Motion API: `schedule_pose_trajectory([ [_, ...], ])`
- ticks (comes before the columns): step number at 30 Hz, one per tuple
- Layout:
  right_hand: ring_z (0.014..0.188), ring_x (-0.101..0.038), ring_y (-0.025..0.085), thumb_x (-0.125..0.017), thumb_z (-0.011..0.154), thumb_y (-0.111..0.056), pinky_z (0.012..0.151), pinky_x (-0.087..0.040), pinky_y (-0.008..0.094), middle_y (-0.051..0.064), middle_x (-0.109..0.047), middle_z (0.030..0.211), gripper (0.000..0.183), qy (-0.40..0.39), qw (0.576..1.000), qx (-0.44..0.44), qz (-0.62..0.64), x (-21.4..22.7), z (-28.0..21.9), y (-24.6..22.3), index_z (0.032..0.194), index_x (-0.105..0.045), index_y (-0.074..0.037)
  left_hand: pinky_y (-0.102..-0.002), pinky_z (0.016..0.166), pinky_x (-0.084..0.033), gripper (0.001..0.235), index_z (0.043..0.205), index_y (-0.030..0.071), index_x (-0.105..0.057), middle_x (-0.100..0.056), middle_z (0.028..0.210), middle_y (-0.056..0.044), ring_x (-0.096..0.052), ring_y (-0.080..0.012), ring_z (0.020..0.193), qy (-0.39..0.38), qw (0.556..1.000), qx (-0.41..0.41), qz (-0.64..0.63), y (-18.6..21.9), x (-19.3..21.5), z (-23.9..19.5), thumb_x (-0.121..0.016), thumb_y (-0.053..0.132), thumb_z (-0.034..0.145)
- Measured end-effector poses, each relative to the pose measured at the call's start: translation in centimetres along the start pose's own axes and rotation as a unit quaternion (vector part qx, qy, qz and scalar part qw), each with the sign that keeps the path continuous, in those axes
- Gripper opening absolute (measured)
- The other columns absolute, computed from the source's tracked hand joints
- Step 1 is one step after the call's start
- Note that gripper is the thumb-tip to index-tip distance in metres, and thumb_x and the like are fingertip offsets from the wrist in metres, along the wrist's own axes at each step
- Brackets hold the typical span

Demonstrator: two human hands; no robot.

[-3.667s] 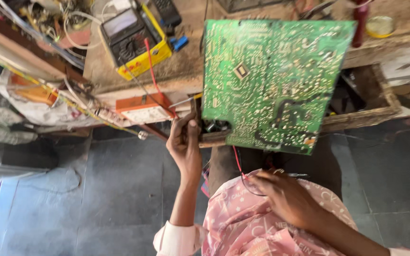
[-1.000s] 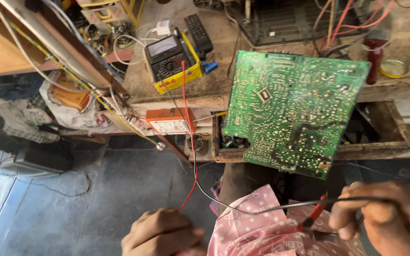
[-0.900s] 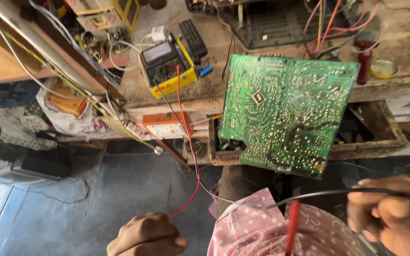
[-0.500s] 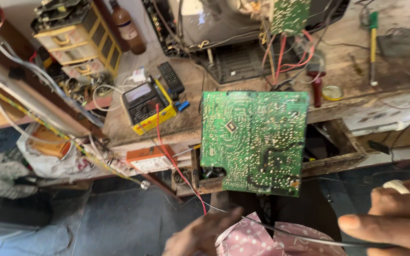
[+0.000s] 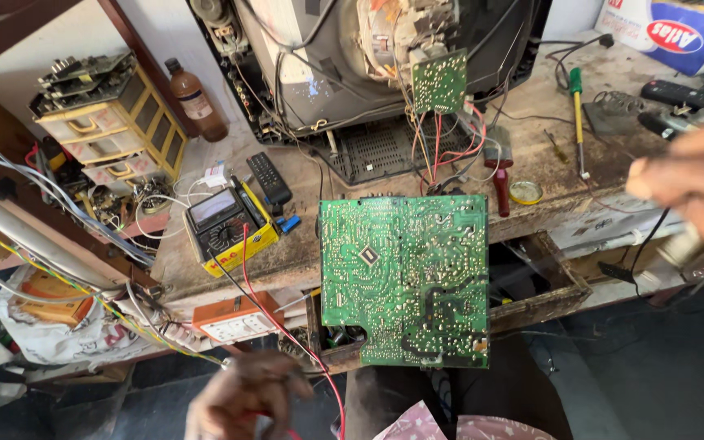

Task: The person uses a soldering iron to apply heat to specific points on a green circuit board while holding multimeter probes to test connections. They then plug a power cord into a wall socket and continue testing the board with the multimeter probes while holding a remote control.

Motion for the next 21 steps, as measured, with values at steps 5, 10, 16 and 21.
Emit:
schedule_pose_trajectory([
  [5,0.088,-0.070,0.026,-0.075,0.081,0.006,0.086,-0.058,0.038,0.021,-0.066,0.117,0.029,0.162,0.976,0.147,-0.007,3.3,4.9,2.6,0.109,-0.070,0.002,-0.034,0.055,-0.044,0.091,0.128,-0.014,-0.055,-0.065,0.105,-0.031,-0.052,-0.0194,0.058,0.092,0.995,0.028,0.001,6.1,2.2,2.7,-0.041,0.071,0.098],
  [10,0.112,-0.069,0.014,-0.064,0.105,-0.002,0.104,-0.056,0.026,0.010,-0.066,0.119,0.023,0.176,0.939,0.048,0.290,3.7,9.3,4.7,0.129,-0.063,-0.002,-0.033,0.061,-0.038,0.084,0.125,-0.015,-0.060,-0.063,0.111,-0.029,-0.048,-0.0196,0.066,0.082,0.996,-0.005,0.022,9.4,1.9,7.6,-0.034,0.064,0.112],
  [16,0.090,-0.070,0.023,-0.072,0.103,-0.003,0.075,-0.054,0.033,0.015,-0.072,0.104,0.018,0.183,0.974,-0.010,0.134,5.8,14.5,-0.5,0.121,-0.070,0.000,-0.047,0.090,-0.048,0.072,0.125,-0.006,-0.060,-0.063,0.129,-0.021,-0.059,-0.0292,0.112,0.098,0.988,0.041,0.116,12.4,2.7,15.4,-0.028,0.056,0.109],
  [21,0.060,-0.065,0.036,-0.073,0.103,-0.039,0.056,-0.050,0.047,0.021,-0.069,0.076,0.036,0.097,0.970,-0.188,-0.117,6.7,16.9,-1.8,0.108,-0.075,-0.003,-0.050,0.115,-0.041,0.066,0.135,-0.002,-0.058,-0.060,0.142,-0.017,-0.052,-0.0292,0.141,0.055,0.989,-0.002,0.135,13.7,4.0,20.0,-0.030,0.052,0.110],
])
Point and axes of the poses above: each hand's wrist, its own z-axis towards the middle knuckle, its own x-axis out of the back of the hand, y = z × x, the point moved 6 cm from there along z, towards the middle knuckle
